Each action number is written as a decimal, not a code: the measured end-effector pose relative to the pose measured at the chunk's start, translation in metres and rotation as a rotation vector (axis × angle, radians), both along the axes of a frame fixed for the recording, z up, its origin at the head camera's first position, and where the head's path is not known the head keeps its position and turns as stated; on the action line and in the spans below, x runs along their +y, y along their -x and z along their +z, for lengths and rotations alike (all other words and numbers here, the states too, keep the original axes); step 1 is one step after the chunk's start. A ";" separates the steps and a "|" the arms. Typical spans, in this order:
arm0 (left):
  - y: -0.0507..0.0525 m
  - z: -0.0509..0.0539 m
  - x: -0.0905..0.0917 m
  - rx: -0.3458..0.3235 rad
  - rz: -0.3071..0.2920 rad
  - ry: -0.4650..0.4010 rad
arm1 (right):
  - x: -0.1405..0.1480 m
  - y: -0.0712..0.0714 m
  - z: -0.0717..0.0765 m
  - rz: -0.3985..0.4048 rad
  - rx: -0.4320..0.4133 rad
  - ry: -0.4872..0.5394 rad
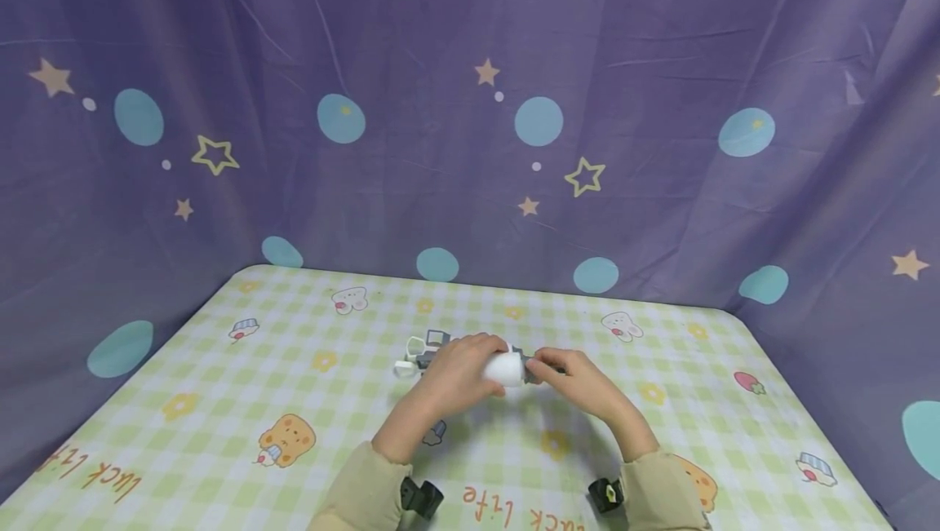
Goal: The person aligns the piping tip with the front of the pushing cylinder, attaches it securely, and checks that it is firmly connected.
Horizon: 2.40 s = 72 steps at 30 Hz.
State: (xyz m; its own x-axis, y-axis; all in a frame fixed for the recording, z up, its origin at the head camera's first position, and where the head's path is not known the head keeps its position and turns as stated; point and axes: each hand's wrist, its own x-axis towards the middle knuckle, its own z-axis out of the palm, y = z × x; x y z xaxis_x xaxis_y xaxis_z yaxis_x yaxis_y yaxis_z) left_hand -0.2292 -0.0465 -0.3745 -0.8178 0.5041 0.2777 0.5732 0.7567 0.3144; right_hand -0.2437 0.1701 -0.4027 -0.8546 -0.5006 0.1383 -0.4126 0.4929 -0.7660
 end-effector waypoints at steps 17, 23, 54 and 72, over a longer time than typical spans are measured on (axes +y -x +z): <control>0.000 -0.001 -0.001 0.001 0.005 -0.009 | -0.001 0.000 -0.002 -0.026 -0.028 0.020; 0.001 -0.001 -0.001 0.005 0.005 -0.021 | -0.001 -0.002 0.001 -0.030 0.058 0.080; 0.000 -0.002 0.001 0.017 -0.018 0.020 | -0.004 -0.003 0.004 -0.055 0.105 -0.008; 0.000 -0.001 -0.003 0.019 0.010 -0.002 | -0.007 -0.011 0.015 -0.053 0.160 0.075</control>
